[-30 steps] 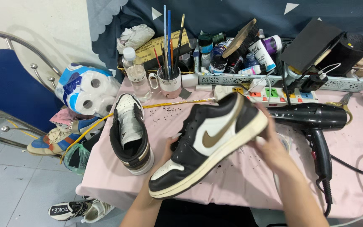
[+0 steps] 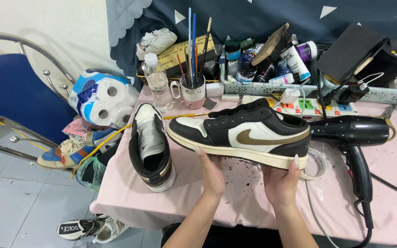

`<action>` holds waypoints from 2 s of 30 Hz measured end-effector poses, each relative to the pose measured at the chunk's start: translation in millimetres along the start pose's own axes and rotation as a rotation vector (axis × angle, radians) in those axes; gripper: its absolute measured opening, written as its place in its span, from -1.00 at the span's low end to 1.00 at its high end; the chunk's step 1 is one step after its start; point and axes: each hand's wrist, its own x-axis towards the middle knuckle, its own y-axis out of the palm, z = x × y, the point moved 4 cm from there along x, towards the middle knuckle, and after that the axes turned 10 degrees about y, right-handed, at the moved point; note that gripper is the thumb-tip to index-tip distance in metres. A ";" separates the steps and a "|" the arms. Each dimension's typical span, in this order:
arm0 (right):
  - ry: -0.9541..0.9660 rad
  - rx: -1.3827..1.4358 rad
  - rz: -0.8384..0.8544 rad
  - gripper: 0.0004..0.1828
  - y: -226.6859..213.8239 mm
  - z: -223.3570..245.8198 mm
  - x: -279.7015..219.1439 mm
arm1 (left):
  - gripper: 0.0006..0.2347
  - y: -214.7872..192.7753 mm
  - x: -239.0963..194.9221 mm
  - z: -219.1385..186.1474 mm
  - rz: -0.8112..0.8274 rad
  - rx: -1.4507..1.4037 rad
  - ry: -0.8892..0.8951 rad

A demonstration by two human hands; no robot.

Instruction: The person cleans a black and white sneaker by first applying a liquid solution from a bottle onto a white cloth and wiping the shoe's surface. They then use a hairdryer to dry the shoe and finish by scrubbing the sole and sides with a brush.

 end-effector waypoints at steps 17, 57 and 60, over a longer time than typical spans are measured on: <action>0.103 -0.044 -0.138 -0.25 3.4 16.8 0.1 | -0.30 31.3 -19.2 -36.5 0.194 0.298 0.181; 0.657 -0.238 -0.203 -0.29 9.6 -38.1 4.3 | -0.50 -30.4 26.7 -44.3 0.304 0.616 -0.184; 0.714 -0.211 -0.212 -0.29 17.9 -40.3 13.5 | -0.50 -19.7 25.8 -52.6 0.295 0.689 -0.037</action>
